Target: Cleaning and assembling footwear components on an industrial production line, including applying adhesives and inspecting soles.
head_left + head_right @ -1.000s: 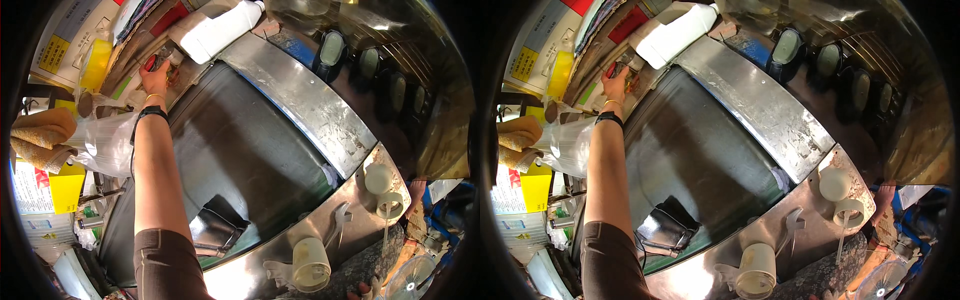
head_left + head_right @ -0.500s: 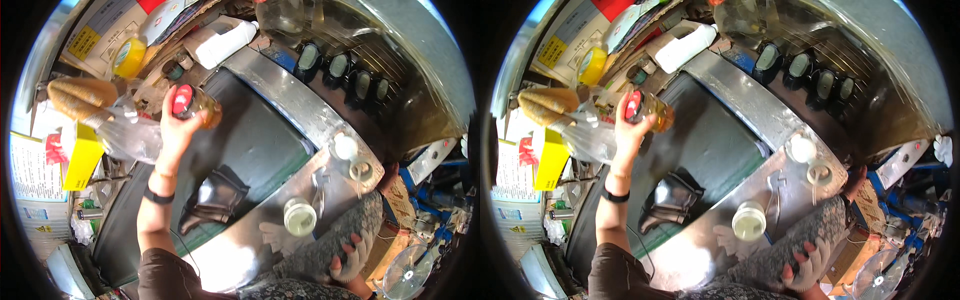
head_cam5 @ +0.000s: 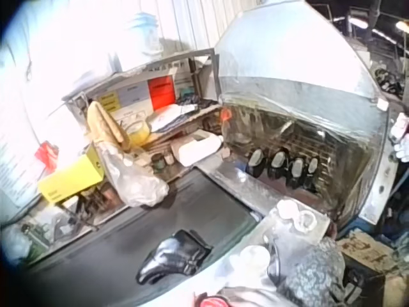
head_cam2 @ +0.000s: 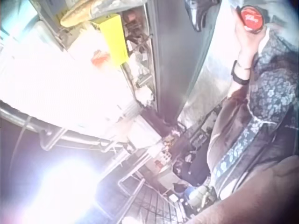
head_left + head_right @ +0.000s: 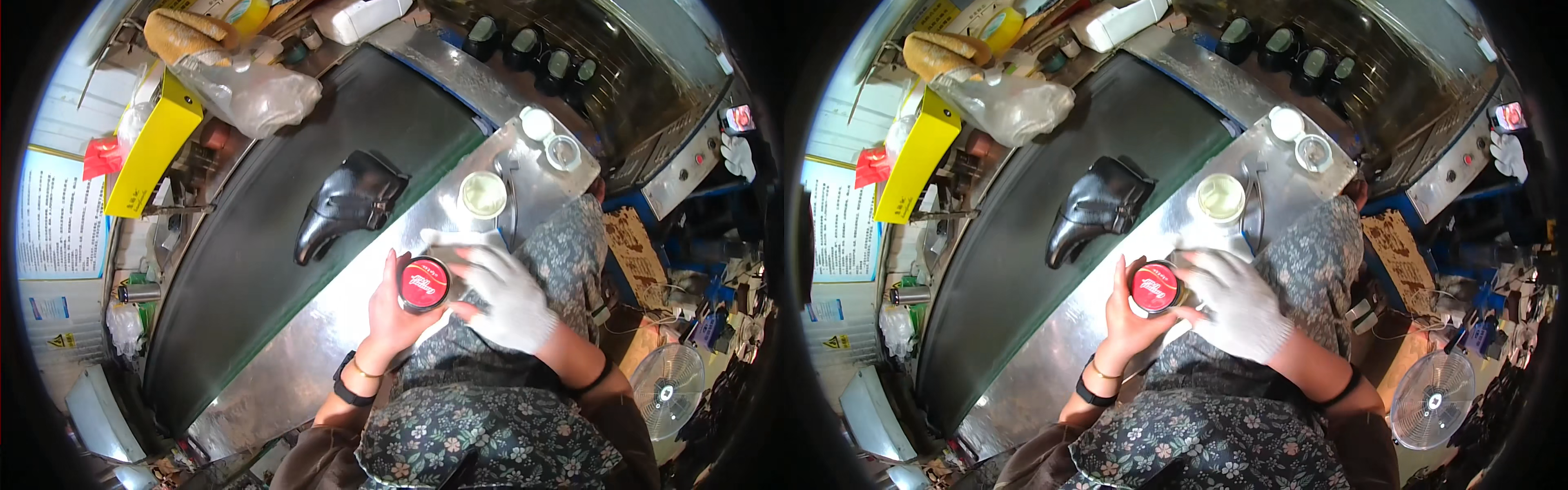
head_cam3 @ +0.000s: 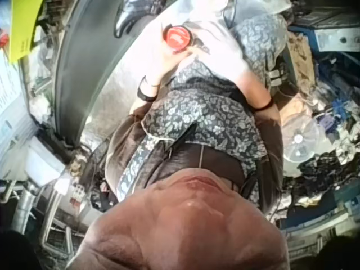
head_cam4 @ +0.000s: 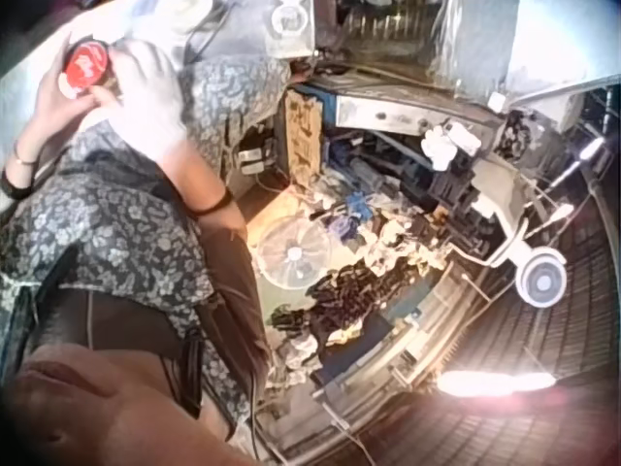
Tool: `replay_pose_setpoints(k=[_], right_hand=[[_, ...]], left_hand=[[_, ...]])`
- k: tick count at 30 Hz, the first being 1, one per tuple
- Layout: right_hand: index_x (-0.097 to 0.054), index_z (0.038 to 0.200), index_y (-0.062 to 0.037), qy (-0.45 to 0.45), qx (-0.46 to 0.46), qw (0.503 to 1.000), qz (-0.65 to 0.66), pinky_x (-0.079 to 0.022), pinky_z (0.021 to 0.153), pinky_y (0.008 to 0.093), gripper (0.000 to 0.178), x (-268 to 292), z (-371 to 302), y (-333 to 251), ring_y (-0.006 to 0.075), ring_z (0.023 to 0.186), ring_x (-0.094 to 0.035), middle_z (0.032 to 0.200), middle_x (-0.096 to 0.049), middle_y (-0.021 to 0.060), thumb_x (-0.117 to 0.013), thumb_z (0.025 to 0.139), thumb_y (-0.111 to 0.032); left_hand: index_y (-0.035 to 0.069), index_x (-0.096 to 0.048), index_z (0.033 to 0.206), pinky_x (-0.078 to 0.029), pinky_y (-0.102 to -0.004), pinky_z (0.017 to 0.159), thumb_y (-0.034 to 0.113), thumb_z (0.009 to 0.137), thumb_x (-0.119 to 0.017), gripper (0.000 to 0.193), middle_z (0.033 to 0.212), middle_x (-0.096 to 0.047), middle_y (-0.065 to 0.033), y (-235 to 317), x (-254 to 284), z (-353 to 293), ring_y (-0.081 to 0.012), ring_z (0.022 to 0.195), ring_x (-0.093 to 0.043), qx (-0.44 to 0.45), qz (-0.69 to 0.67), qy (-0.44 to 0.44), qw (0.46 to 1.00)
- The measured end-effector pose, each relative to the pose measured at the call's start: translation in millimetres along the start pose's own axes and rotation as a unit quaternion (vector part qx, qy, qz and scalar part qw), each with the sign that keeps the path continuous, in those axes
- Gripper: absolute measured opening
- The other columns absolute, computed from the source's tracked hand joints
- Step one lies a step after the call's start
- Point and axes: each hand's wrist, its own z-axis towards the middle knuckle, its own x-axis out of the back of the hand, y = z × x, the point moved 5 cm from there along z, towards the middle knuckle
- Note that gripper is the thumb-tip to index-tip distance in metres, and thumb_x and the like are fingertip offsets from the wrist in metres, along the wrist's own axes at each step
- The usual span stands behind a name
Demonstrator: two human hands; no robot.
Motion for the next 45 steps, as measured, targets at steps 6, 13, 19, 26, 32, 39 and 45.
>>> replay_pose_setpoints(k=[6, 13, 19, 26, 32, 39, 45], right_hand=[[-0.062, 0.112, -0.0051, -0.106, 0.040, 0.987, -0.115, -0.046, 0.091, 0.0428, 0.058, -77.0, 9.8, -11.5, 0.0286, 0.105, -0.056, 0.112, -0.057, 0.0106, -0.078, 0.070, -0.042], [-0.063, 0.108, -0.0052, -0.102, 0.029, 0.980, -0.166, -0.046, 0.094, 0.0443, 0.049, -68.3, 8.0, -12.3, 0.0310, 0.105, -0.058, 0.105, -0.061, 0.0115, -0.076, 0.071, -0.034], [-0.053, 0.135, 0.0003, -0.105, -0.060, 0.941, 0.317, -0.046, 0.100, 0.0330, 0.060, 12.8, 26.4, 9.1, 0.0203, 0.120, -0.055, 0.121, -0.062, 0.0092, -0.074, 0.083, -0.020], [-0.053, 0.135, -0.0031, 0.039, -0.008, 0.967, 0.252, -0.049, 0.092, 0.0311, 0.063, 78.5, 37.5, 21.3, 0.0181, 0.102, -0.059, 0.114, -0.061, 0.0109, -0.078, 0.078, -0.015], [-0.056, 0.122, 0.0003, 0.165, 0.096, 0.981, 0.039, -0.048, 0.098, 0.0403, 0.057, 63.0, 33.6, -20.2, 0.0346, 0.115, -0.057, 0.122, -0.053, 0.0157, -0.075, 0.069, -0.009], [-0.061, 0.115, -0.0050, 0.277, 0.101, 0.956, -0.003, -0.036, 0.109, 0.0573, 0.053, 28.1, 34.5, 2.1, 0.0331, 0.113, -0.054, 0.118, -0.053, 0.0142, -0.073, 0.066, -0.018], [-0.068, 0.101, -0.0032, 0.256, 0.106, 0.960, -0.040, -0.033, 0.112, 0.0608, 0.031, 21.7, 36.7, 23.3, 0.0371, 0.119, -0.053, 0.115, -0.060, 0.0192, -0.060, 0.076, -0.021]], left_hand=[[0.000, 0.002, 0.153, -0.028, -0.0450, 0.116, 0.019, 0.072, -0.086, 0.121, 0.149, -0.038, -0.0208, -31.4, -40.1, -37.3, -0.0325, 0.138, -0.040, 0.019, -0.215, 0.046, 0.975], [0.002, -0.038, 0.141, -0.041, -0.0370, 0.106, 0.017, 0.066, -0.090, 0.092, 0.128, -0.058, -0.0112, -43.4, -55.7, -27.6, -0.0216, 0.122, -0.054, 0.098, -0.210, 0.017, 0.973], [-0.001, -0.040, 0.137, -0.044, -0.0368, 0.104, 0.023, 0.060, -0.095, 0.098, 0.128, -0.058, -0.0128, 16.4, -24.3, -4.3, -0.0231, 0.120, -0.057, 0.040, -0.209, -0.037, 0.976], [-0.003, -0.041, 0.136, -0.050, -0.0365, 0.099, 0.021, 0.059, -0.095, 0.097, 0.125, -0.060, -0.0164, 55.2, -1.7, 52.8, -0.0246, 0.113, -0.061, -0.051, -0.091, -0.019, 0.994], [0.002, -0.047, 0.132, -0.051, -0.0366, 0.091, 0.025, 0.066, -0.087, 0.081, 0.118, -0.065, -0.0156, 64.1, -8.6, 78.9, -0.0277, 0.108, -0.065, -0.054, -0.111, 0.012, 0.992], [0.002, -0.050, 0.131, -0.044, -0.0343, 0.102, 0.023, 0.082, -0.076, 0.060, 0.126, -0.061, -0.0107, 67.7, -17.2, 85.7, -0.0227, 0.118, -0.059, -0.106, -0.115, 0.016, 0.988], [0.001, -0.051, 0.131, -0.046, -0.0343, 0.099, 0.027, 0.093, -0.062, 0.047, 0.124, -0.062, -0.0113, 63.4, -22.0, 104.2, -0.0218, 0.114, -0.060, -0.014, -0.033, -0.005, 0.999]])
